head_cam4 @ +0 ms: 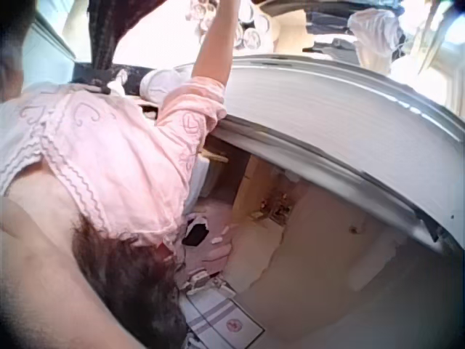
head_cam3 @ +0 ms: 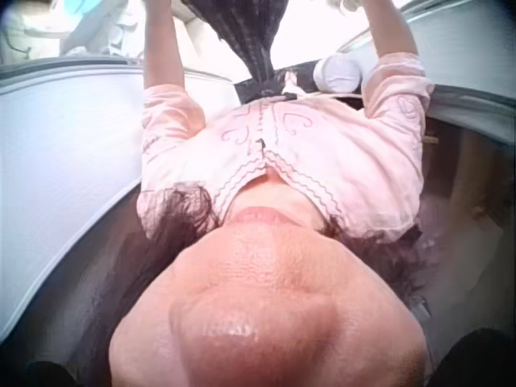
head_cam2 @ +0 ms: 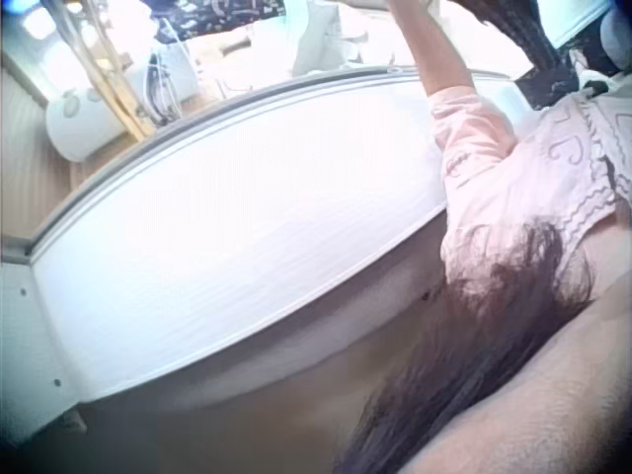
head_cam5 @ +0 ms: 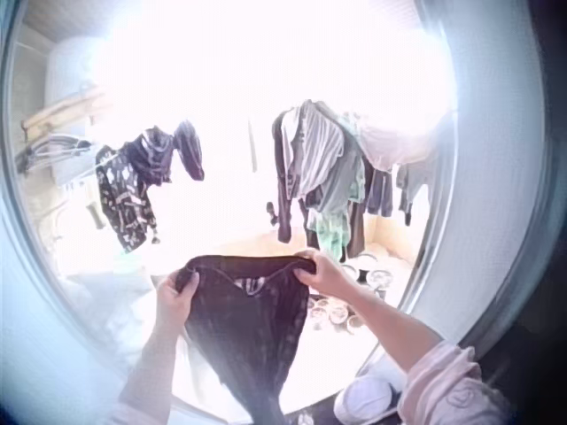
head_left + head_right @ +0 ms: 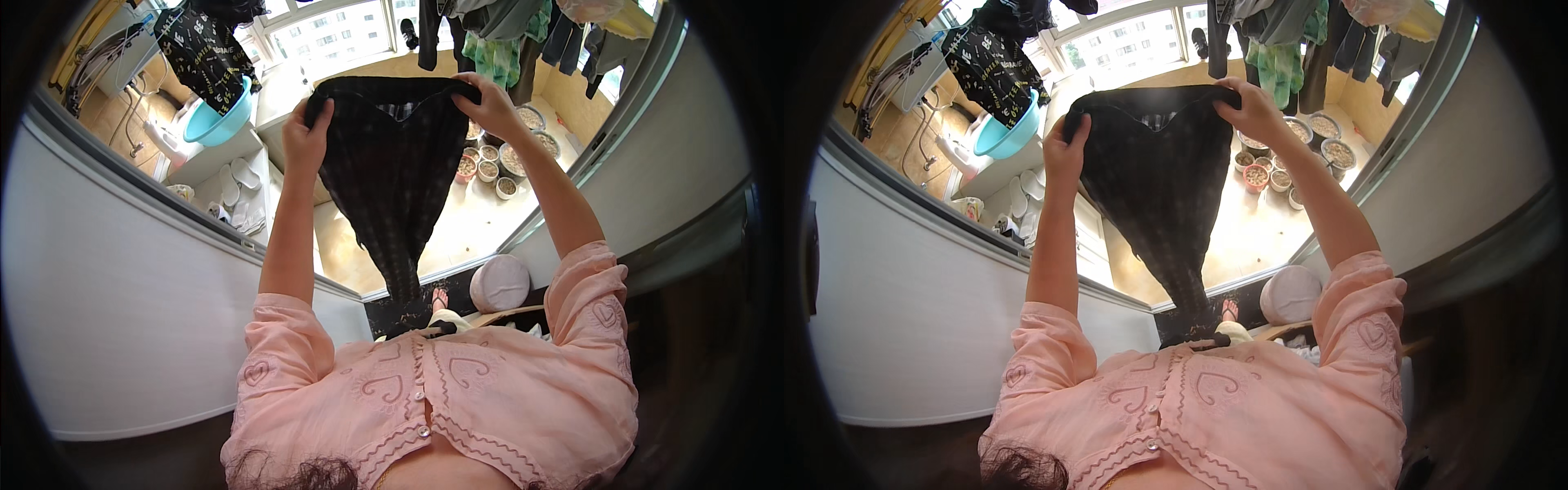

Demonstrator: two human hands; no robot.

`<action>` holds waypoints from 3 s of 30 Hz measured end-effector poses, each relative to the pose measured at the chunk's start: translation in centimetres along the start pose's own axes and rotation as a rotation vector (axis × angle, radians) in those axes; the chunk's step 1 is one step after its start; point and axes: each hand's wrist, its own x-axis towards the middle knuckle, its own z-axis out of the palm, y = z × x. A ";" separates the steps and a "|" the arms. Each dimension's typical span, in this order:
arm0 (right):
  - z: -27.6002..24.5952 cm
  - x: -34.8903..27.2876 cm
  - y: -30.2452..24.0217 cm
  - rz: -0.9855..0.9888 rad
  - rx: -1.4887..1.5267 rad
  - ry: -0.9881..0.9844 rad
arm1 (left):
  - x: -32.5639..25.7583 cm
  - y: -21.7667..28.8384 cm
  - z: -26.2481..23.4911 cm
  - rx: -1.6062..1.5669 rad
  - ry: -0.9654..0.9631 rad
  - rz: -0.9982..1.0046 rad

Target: The person carries a black garment from the bathroom into a bedroom, then moves to a balcony area. They place the garment on a hanger and hang it on a clothes rack among other items.

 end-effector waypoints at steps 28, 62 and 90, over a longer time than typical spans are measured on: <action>-1.2 20.5 5.9 -0.261 -0.199 0.408 | 23.9 -5.7 0.3 0.221 -0.027 0.197; 14.2 15.8 13.6 0.270 0.788 0.236 | 17.0 -16.9 7.6 -0.410 -0.157 -0.438; 16.7 10.2 13.9 0.665 0.884 0.123 | 9.4 -22.2 9.3 -0.393 -0.159 -0.530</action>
